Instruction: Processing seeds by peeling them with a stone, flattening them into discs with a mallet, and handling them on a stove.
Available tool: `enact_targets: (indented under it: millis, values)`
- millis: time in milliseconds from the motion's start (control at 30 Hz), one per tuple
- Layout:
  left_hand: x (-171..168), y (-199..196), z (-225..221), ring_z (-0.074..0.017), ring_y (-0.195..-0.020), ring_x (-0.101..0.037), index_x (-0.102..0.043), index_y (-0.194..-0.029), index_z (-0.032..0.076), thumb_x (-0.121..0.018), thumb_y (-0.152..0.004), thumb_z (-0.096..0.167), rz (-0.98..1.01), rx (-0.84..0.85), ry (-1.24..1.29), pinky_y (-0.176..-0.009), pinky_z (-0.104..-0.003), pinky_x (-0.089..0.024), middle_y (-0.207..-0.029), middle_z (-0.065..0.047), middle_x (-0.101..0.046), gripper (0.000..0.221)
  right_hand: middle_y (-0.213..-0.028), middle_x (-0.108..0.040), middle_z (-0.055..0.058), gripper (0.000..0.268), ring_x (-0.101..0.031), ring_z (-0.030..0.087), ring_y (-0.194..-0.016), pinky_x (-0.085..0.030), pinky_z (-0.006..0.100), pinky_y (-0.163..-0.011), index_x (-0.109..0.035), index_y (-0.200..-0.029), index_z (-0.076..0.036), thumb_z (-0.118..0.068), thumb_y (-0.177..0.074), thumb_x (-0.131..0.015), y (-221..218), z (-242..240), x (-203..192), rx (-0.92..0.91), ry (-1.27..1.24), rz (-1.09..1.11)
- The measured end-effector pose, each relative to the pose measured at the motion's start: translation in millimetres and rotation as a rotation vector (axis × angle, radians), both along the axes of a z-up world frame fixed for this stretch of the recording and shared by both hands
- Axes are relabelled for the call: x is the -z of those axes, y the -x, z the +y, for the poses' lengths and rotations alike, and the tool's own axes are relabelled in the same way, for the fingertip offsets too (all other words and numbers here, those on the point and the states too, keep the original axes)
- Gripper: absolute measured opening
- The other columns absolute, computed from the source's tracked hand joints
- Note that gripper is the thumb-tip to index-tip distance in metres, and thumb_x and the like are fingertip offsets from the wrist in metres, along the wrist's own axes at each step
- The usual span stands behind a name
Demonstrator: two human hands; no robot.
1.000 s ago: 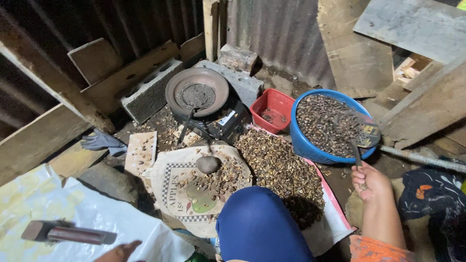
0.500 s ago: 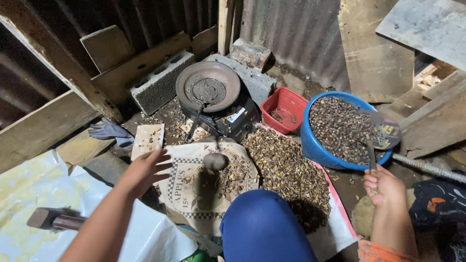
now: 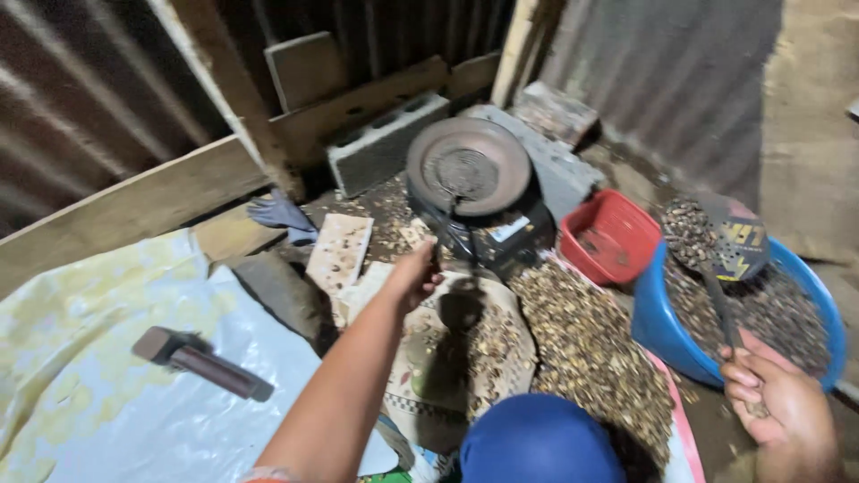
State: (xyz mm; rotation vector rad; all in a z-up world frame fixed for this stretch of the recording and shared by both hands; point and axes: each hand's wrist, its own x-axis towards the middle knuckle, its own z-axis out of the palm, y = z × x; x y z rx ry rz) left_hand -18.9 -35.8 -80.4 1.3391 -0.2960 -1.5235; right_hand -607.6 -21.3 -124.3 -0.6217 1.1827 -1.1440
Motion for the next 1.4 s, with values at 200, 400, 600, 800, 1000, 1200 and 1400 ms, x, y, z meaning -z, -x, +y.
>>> enact_targets:
  millis: [200,400,600,800,1000,1200,1400]
  values:
    - [2,22,-9,-0.0157,-0.049,-0.045,-0.059,-0.090,0.004,-0.046,-0.109,0.027,-0.291,0.007,0.040,-0.040,-0.029,-0.031,-0.070,-0.007,-0.054,0.032,-0.107,-0.059,0.007,0.053,-0.039,0.000,-0.062,-0.026,0.015,-0.042,-0.048,-0.150,-0.003,0.002,-0.098,-0.041,-103,-53,-27,-0.193,0.015,-0.125]
    - [-53,31,11,-0.0140,-0.050,-0.044,-0.064,-0.100,0.000,-0.047,-0.108,0.027,-0.306,0.001,0.039,-0.041,-0.027,-0.029,-0.071,-0.007,-0.054,0.033,-0.093,-0.057,0.009,0.041,-0.042,0.005,-0.057,-0.027,0.019,-0.039,-0.054,-0.139,0.003,0.002,-0.100,-0.043,-194,-106,-45,-0.235,0.019,-0.043]
    - [-108,30,32,-0.0082,-0.046,-0.034,-0.064,-0.109,0.000,-0.045,-0.107,0.027,-0.367,0.026,0.031,-0.035,-0.021,-0.024,-0.067,0.000,-0.039,0.033,-0.094,-0.055,0.011,0.054,-0.042,0.005,-0.056,-0.032,0.017,-0.038,-0.040,-0.153,0.002,0.004,-0.100,-0.043,-264,-146,-45,-0.234,0.053,0.059]
    - [-139,31,33,-0.0047,-0.044,-0.026,-0.061,-0.114,-0.003,-0.043,-0.108,0.026,-0.403,0.044,0.057,-0.031,-0.018,-0.020,-0.064,0.004,-0.025,0.035,-0.102,-0.063,0.014,0.057,-0.056,0.017,-0.084,-0.050,0.028,-0.061,-0.047,-0.153,-0.017,-0.011,-0.097,-0.056,-325,-176,-2,-0.296,0.207,0.572]
    - [-147,24,34,-0.0046,-0.044,-0.026,-0.061,-0.119,-0.004,-0.043,-0.109,0.028,-0.391,0.053,0.066,-0.032,-0.017,-0.021,-0.065,0.003,-0.029,0.039,-0.122,-0.073,0.016,0.055,-0.069,0.036,-0.115,-0.056,0.048,-0.097,-0.060,-0.148,-0.032,-0.024,-0.093,-0.058,-334,-227,58,-0.439,0.348,1.303]
    - [-157,20,39,-0.0040,-0.046,-0.023,-0.060,-0.118,-0.003,-0.043,-0.110,0.027,-0.364,0.055,0.096,-0.032,-0.017,-0.018,-0.066,0.004,-0.023,0.036,-0.089,-0.064,0.020,0.058,-0.047,0.009,-0.048,-0.040,0.018,-0.032,-0.045,-0.151,0.000,0.004,-0.093,-0.051,-366,-181,-8,-0.488,0.001,0.327]
    - [-174,14,49,-0.0040,-0.047,-0.022,-0.061,-0.116,-0.001,-0.043,-0.110,0.029,-0.367,0.063,0.093,-0.033,-0.017,-0.018,-0.066,0.006,-0.024,0.036,-0.109,-0.065,0.017,0.056,-0.055,0.020,-0.085,-0.046,0.030,-0.063,-0.049,-0.151,-0.010,-0.009,-0.095,-0.055,-364,-170,-27,-0.455,0.195,0.592]
